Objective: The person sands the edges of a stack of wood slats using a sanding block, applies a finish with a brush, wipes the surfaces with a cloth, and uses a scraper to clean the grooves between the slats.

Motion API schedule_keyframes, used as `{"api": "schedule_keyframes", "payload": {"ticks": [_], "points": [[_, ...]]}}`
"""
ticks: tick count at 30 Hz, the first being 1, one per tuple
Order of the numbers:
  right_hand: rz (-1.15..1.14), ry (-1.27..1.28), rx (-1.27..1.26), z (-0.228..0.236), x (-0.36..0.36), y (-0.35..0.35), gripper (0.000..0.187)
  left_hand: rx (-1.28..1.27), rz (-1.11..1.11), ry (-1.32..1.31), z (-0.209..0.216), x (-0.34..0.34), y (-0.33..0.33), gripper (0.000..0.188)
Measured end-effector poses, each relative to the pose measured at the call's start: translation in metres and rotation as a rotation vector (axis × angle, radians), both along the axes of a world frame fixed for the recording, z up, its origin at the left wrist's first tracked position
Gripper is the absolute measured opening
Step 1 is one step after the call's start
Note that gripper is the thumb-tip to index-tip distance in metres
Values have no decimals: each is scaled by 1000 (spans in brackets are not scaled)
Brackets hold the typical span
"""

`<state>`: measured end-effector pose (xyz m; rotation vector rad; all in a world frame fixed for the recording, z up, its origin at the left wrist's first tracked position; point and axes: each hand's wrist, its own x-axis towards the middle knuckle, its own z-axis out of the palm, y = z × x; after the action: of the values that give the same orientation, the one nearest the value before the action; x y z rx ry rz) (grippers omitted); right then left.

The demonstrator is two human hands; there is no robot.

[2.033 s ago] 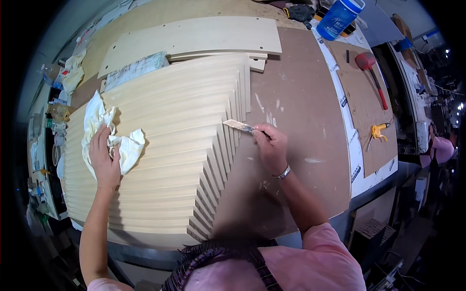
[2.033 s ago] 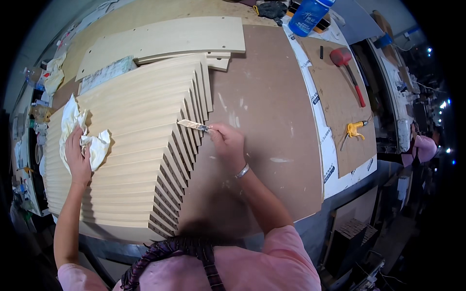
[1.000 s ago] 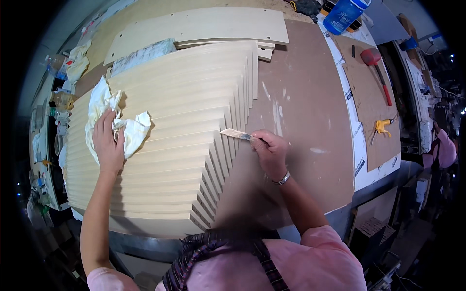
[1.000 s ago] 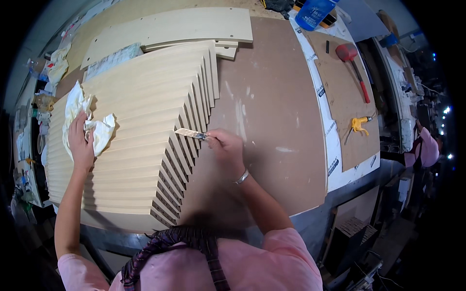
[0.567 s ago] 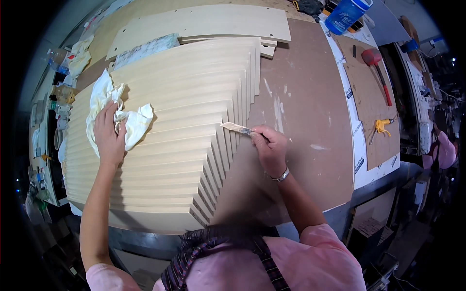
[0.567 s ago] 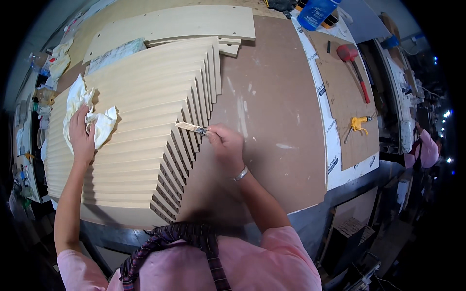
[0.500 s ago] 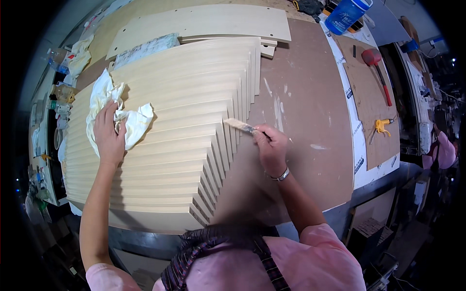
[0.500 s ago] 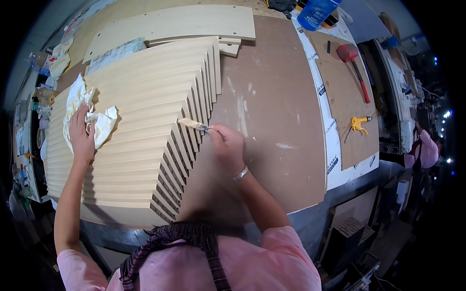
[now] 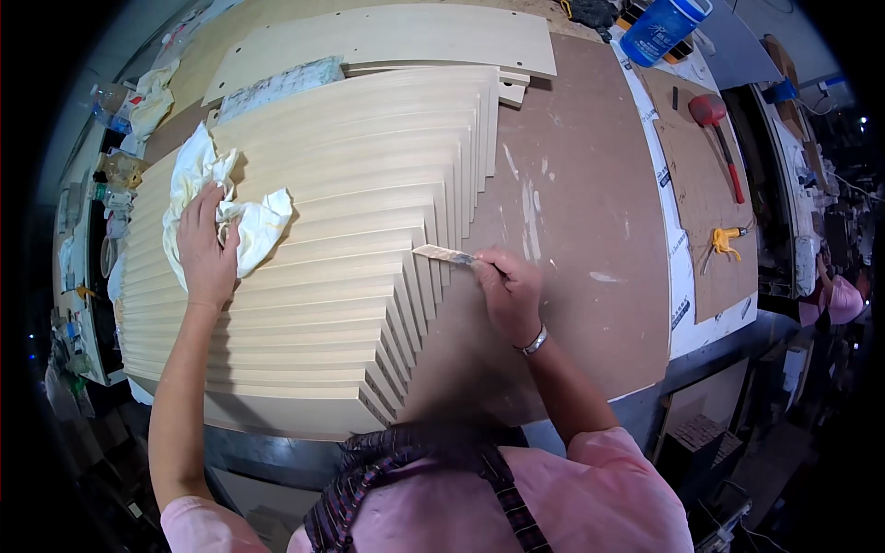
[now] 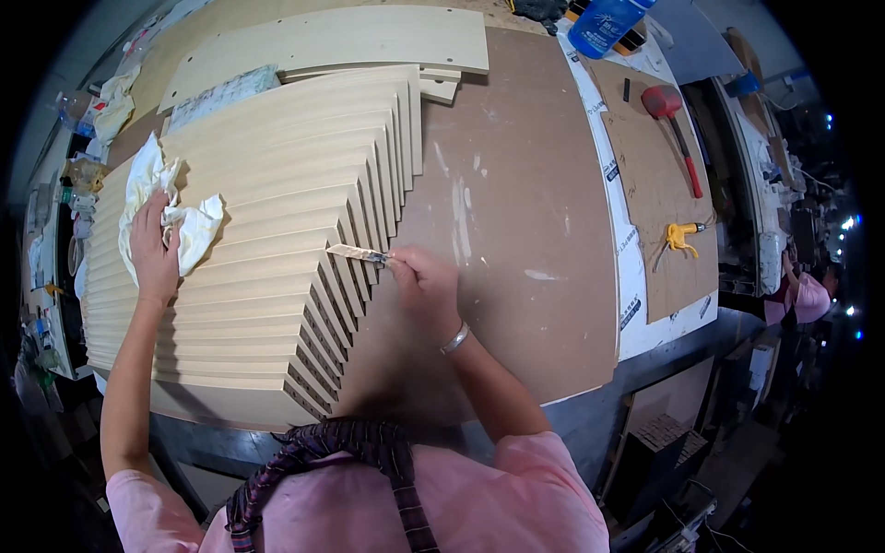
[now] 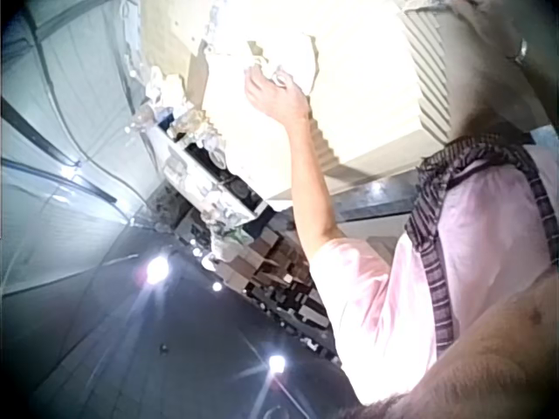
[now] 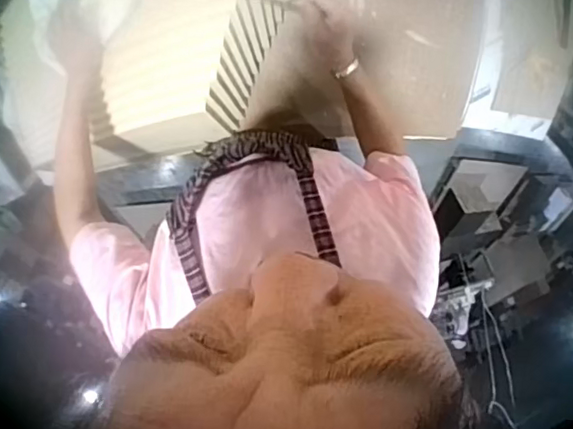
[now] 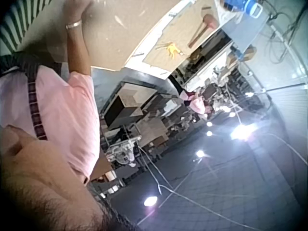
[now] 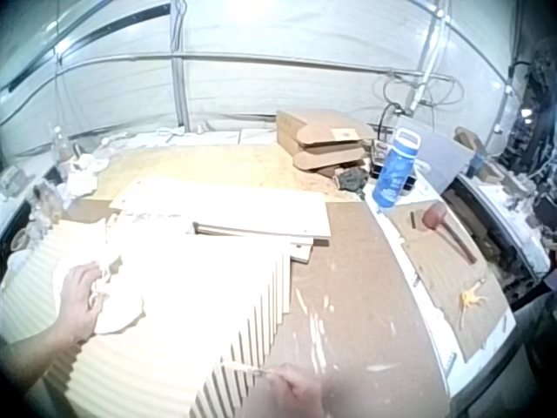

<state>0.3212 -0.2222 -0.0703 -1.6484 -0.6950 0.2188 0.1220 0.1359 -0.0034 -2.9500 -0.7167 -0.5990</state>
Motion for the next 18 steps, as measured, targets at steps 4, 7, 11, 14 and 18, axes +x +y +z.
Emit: {"api": "schedule_keyframes", "payload": {"ticks": [4,7,11,14,18], "points": [[27,11,12,3,1,1,6,9,-1,-8,-1,0,0,46],[36,45,-4,1,1,2,6,9,-6,-10,-1,-1,1,46],[-49,137,-5,3,-2,-1,7,6,-9,-18,1,0,0,46],[-57,170,29,11,2,-5,8,8,-8,-17,-2,0,2,46],[-55,21,2,4,6,-26,9,-29,-49,-74,-7,3,3,43]]}}
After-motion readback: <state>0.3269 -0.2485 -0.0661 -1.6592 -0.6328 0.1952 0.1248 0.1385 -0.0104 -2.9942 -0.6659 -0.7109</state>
